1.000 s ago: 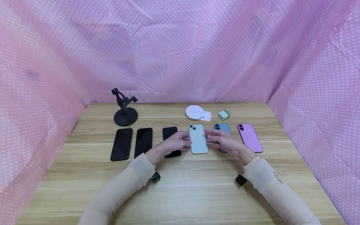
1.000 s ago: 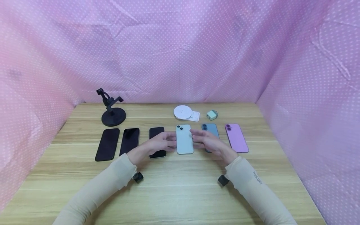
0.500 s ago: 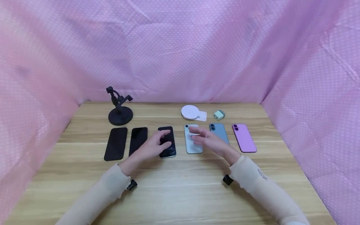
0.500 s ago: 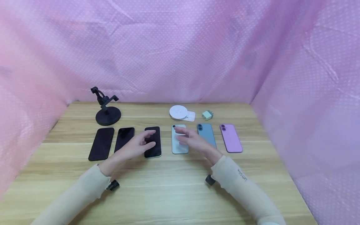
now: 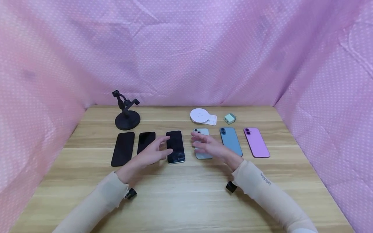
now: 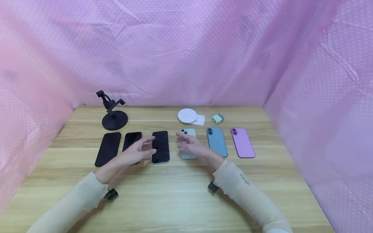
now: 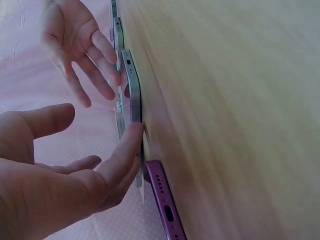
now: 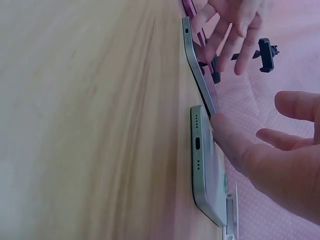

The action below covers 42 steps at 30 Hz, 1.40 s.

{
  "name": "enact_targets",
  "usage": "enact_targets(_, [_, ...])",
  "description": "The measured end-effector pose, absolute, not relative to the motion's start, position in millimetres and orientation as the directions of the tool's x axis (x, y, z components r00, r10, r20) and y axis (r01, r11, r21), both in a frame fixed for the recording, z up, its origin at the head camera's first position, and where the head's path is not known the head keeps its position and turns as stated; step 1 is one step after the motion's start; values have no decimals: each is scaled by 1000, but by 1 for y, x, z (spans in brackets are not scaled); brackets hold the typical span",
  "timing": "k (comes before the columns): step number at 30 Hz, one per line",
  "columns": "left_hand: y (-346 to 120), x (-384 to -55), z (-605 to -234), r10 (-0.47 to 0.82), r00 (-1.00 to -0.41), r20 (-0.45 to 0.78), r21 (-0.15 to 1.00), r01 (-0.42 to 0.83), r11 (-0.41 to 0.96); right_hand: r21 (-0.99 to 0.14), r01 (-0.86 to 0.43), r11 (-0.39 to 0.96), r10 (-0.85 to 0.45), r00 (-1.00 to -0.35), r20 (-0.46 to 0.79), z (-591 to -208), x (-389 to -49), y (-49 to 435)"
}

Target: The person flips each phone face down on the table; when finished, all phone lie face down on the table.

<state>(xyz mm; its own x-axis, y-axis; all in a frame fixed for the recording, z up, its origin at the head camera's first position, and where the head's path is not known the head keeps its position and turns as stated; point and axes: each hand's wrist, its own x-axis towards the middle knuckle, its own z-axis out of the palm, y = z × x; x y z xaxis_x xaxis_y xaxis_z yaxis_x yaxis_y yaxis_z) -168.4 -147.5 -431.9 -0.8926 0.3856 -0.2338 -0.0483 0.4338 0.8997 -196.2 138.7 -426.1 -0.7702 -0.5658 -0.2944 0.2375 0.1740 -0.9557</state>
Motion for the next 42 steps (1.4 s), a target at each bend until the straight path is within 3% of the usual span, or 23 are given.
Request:
enact_targets(7, [-147, -172, -433, 391, -887, -247, 897, -56, 438, -937, 338, 92, -592, -738, -324, -426, -194, 129])
enact_targets(12, [-141, -175, -434, 415, -857, -306, 915, -145, 376, -904, 427, 30, -624, -698, -350, -429, -192, 120])
enact_targets(20, [-134, -180, -439, 424, -847, -322, 918, -169, 359, -860, 505, -71, -585, -720, -374, -433, -191, 119])
enact_targets(42, [-142, -177, -430, 400, -852, -337, 912, -190, 362, -820, 551, -156, -599, -713, -365, -429, -192, 112])
